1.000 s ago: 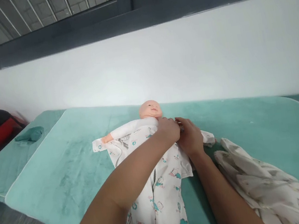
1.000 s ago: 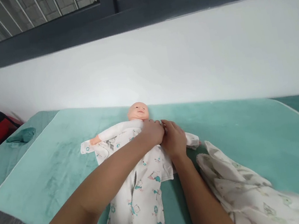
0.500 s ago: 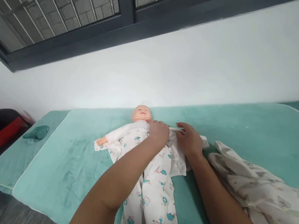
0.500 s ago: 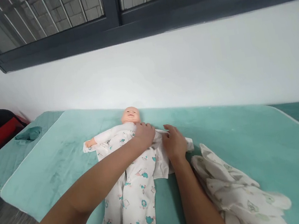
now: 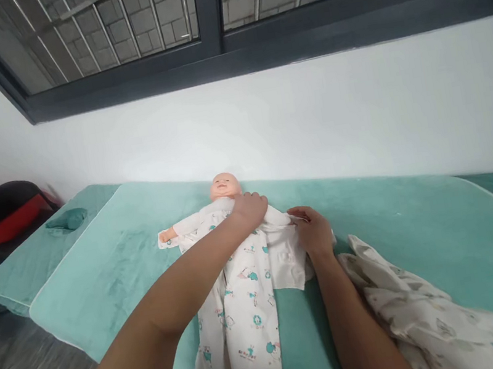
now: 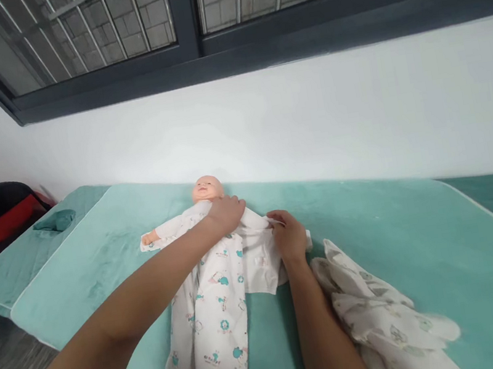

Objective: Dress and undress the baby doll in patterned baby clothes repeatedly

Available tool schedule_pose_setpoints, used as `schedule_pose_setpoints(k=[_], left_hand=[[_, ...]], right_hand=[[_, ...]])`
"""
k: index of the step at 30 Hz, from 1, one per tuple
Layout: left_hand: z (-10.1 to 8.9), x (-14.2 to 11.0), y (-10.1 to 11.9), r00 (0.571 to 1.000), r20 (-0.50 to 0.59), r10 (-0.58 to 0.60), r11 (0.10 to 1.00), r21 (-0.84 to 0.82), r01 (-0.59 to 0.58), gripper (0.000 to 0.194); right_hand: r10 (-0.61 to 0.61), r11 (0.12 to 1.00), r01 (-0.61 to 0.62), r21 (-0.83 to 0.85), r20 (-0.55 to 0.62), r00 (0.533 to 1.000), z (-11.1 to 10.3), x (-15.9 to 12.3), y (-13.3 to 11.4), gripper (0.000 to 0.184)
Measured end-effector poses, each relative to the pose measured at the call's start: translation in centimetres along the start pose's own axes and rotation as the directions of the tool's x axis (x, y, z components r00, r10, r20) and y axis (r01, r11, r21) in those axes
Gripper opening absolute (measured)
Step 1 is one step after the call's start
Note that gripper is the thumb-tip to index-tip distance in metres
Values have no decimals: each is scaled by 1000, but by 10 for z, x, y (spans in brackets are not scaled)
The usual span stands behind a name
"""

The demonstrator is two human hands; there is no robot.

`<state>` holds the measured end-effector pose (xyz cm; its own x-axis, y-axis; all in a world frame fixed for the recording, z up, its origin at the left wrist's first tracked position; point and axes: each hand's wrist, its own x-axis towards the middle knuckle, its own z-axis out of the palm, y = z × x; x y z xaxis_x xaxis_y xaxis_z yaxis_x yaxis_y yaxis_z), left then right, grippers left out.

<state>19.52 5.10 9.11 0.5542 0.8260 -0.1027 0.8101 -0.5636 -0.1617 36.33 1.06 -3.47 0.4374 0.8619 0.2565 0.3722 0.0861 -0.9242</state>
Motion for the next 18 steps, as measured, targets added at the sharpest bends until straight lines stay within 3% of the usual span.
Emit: schedule_pose_setpoints(k=[6, 18], left_hand=[[-11, -10, -21, 1000, -17, -13, 999, 33, 14, 39], [-11, -28, -33, 998, -46, 43, 996, 78, -39, 39]], right_hand=[[79, 994, -75, 78, -59, 995, -5, 7, 10, 37], [285, 940, -262, 219, -76, 956, -6, 17, 11, 26]])
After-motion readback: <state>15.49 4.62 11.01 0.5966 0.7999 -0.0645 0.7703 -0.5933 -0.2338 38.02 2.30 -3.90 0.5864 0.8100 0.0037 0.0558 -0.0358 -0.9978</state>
